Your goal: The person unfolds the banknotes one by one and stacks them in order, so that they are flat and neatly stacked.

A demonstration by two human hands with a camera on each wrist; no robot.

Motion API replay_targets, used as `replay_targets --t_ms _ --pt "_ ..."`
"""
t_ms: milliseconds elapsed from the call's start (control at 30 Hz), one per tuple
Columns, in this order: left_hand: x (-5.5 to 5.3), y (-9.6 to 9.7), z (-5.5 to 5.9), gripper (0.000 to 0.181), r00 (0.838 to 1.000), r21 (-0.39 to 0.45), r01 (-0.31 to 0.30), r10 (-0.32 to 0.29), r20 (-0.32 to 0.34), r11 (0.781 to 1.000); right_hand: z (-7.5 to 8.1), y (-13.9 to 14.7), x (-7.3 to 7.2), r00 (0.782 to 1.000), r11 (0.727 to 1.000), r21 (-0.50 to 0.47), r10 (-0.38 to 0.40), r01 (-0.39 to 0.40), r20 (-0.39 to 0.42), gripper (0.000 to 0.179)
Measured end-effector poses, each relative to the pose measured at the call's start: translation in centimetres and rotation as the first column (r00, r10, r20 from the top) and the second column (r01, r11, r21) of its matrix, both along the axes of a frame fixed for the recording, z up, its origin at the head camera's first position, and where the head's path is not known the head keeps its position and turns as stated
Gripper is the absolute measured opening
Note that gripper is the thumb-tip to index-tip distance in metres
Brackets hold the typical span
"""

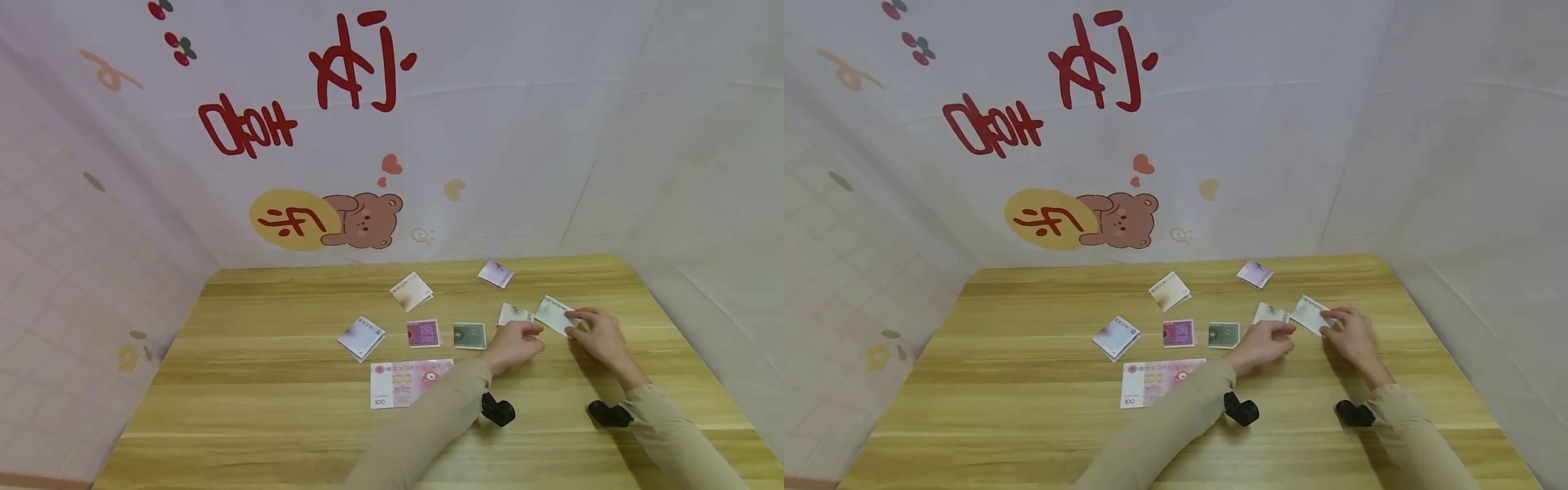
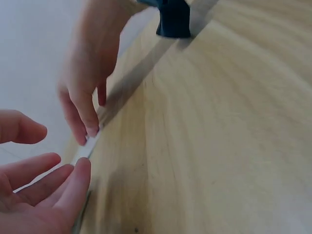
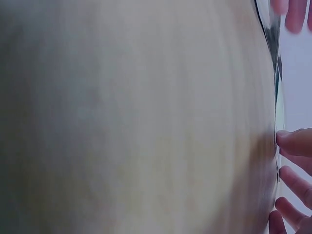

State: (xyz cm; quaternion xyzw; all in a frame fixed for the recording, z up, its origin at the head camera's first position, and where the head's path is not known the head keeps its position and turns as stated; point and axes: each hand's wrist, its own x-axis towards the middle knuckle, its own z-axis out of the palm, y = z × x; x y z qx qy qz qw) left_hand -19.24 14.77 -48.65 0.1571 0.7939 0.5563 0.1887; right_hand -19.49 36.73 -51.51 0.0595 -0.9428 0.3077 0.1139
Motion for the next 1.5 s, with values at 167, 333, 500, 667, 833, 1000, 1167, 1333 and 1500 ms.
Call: replay_targets --t_ms 167,333,500,667,833,1000,1167,1333,1500 --pt "-0.9 0.9 -0.7 0.042 0.998 -0.087 -0.064 0.065 0.009 0.994 -0.1 0.0 0.0 1.0 1.0 0.003 0.013 -0.013 0.017 0.029" --pt "-1.4 1.5 -0.6 0.05 0.999 -0.08 -0.048 0.049 0.004 0.996 0.0 0.2 0.0 1.0 1.0 -0.01 0.012 -0.012 0.017 0.029" --pt "-1.5 2.7 -0.8 0.056 0.997 -0.044 -0.063 0.065 0.04 0.997 -0.2 0.5 -0.2 1.0 0.999 -0.028 0.026 -0.026 0.003 0.029" --pt "-1.7 3.4 -0.9 0.054 0.993 -0.002 -0.097 0.096 0.068 0.995 -0.2 0.6 -0.2 0.999 0.999 -0.024 0.036 -0.036 0.006 0.028" --pt "-1.9 3.7 -1.2 0.047 0.99 0.022 -0.112 0.11 0.089 0.993 -0.4 1.1 0.1 0.996 0.994 -0.075 0.081 -0.078 0.028 0.028" --pt "-1.9 4.1 -1.5 0.042 0.999 -0.026 -0.03 0.031 0.038 0.999 -0.7 1.6 0.8 0.985 0.972 -0.182 0.162 -0.148 0.066 0.03" --pt "-1.8 4.2 -1.8 0.034 1.0 -0.046 -0.022 0.022 0.005 0.999 -0.9 1.5 1.0 0.971 0.952 -0.221 0.23 -0.21 0.07 0.03" --pt "-1.4 4.2 -1.9 0.02 0.995 0.01 -0.081 0.08 0.054 0.997 -0.6 1.8 1.2 0.971 0.946 -0.242 0.234 -0.216 0.049 0.029" --pt "-0.9 3.9 -2.1 0.014 0.992 0.033 -0.114 0.111 0.062 0.993 0.3 2.4 1.5 0.974 0.957 -0.242 0.191 -0.159 0.119 0.029"
